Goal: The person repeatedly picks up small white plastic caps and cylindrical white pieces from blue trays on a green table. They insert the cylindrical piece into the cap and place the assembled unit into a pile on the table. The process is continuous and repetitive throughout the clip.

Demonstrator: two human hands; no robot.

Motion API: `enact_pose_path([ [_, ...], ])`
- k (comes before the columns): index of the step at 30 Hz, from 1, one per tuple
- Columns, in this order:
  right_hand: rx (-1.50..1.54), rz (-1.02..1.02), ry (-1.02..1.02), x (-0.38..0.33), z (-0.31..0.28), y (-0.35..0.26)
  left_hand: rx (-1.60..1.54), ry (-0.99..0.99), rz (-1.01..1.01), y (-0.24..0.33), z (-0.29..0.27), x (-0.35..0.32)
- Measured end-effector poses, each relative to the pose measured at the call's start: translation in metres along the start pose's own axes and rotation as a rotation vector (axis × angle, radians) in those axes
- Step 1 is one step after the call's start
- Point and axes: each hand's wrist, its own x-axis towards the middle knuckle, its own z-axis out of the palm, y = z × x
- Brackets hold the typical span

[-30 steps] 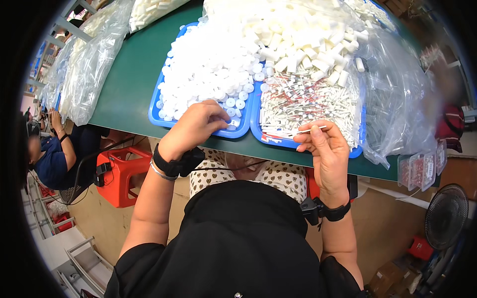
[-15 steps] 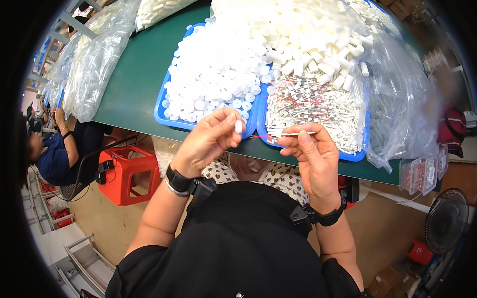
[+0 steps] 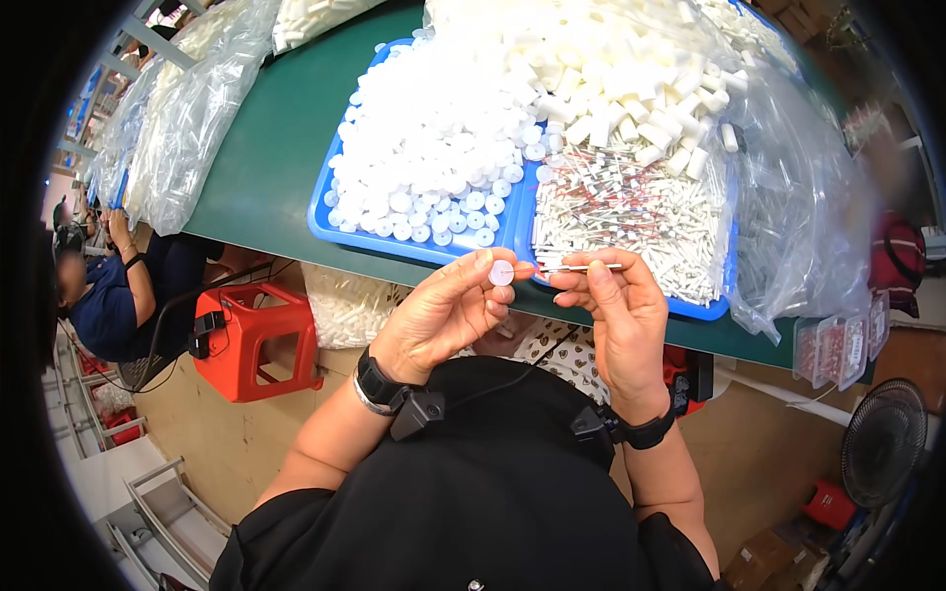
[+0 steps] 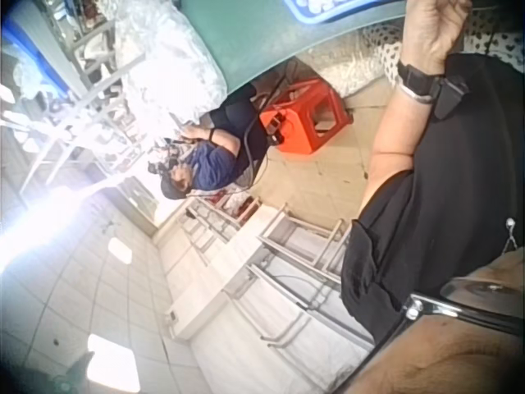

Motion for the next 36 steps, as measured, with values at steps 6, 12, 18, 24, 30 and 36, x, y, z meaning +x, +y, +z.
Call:
enact_pose_path([
  [6, -0.172, -0.102, -0.024, -0.004, 0.004, -0.005, 0.067, 0.059, 0.021, -0.002, 0.001, -0.001],
  [12, -0.355, -0.203, -0.174, -0.011, 0.01, -0.003, 0.163, 0.085, 0.024, -0.008, 0.004, 0.0],
  [18, -0.84, -0.282, -0.154, -0.009, 0.012, -0.004, 0.192, 0.114, 0.002, -0.01, 0.006, -0.002],
  [24, -1.002, -0.334, -0.178, -0.01, 0.017, -0.006, 0.166, 0.075, 0.036, -0.025, -0.006, 0.001],
  [30, -1.155, -0.596, -0.194, -0.006, 0.016, 0.007, 0.074, 0.051, -0.001, -0.032, -0.011, 0.003],
  [36, -0.971, -0.342, -0.221, -0.006, 0.015, 0.012, 0.204, 0.148, 0.079, -0.025, -0.01, -0.001],
])
